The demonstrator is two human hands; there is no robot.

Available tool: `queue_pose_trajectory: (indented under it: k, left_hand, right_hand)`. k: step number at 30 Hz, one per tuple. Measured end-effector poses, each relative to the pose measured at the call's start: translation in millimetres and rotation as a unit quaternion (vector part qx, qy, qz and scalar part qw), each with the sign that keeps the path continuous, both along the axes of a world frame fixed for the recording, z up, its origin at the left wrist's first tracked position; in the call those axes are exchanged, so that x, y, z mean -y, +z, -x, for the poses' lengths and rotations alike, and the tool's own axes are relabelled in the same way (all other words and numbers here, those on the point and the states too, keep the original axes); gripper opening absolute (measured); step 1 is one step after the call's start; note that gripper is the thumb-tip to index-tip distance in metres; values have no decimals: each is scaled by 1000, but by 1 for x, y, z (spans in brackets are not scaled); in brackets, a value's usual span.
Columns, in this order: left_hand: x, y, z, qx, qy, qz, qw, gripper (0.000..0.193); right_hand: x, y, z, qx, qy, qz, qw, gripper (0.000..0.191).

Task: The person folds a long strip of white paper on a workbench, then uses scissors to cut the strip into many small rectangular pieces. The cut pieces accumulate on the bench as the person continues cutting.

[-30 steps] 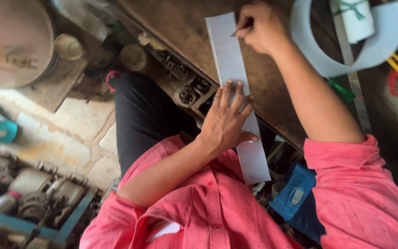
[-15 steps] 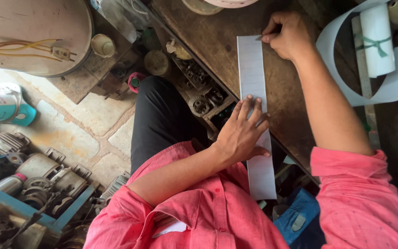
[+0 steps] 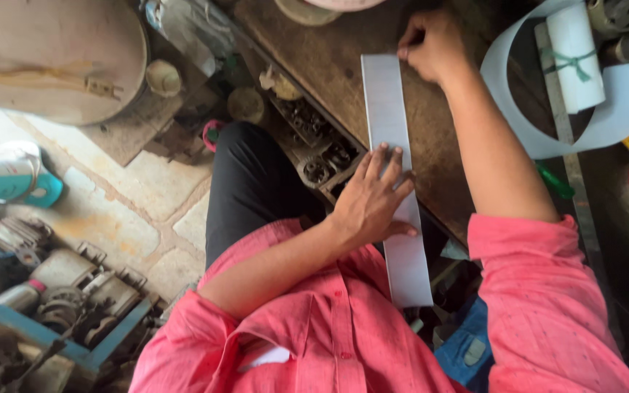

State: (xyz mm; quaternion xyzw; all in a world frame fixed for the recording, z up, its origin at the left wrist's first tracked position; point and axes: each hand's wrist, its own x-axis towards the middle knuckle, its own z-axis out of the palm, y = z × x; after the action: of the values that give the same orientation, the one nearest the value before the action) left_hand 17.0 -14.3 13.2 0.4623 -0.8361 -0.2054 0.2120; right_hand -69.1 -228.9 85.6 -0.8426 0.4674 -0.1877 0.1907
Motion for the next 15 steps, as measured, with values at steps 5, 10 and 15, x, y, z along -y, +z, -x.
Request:
queue_pose_trajectory:
  k: [5, 10, 15]
  left_hand:
    - [-6, -1, -2, -4, 3, 11, 1000, 96]
    - [6, -1, -12, 21, 30, 33, 999, 113]
    - [78, 6, -24, 106, 33, 32, 993, 115]
  right_hand:
    - [-26, 10, -6, 11, -111, 28, 993, 15]
    - [-65, 9, -4, -5, -110, 327, 938, 16]
    - [-76, 12, 1, 219, -71, 111, 967, 12]
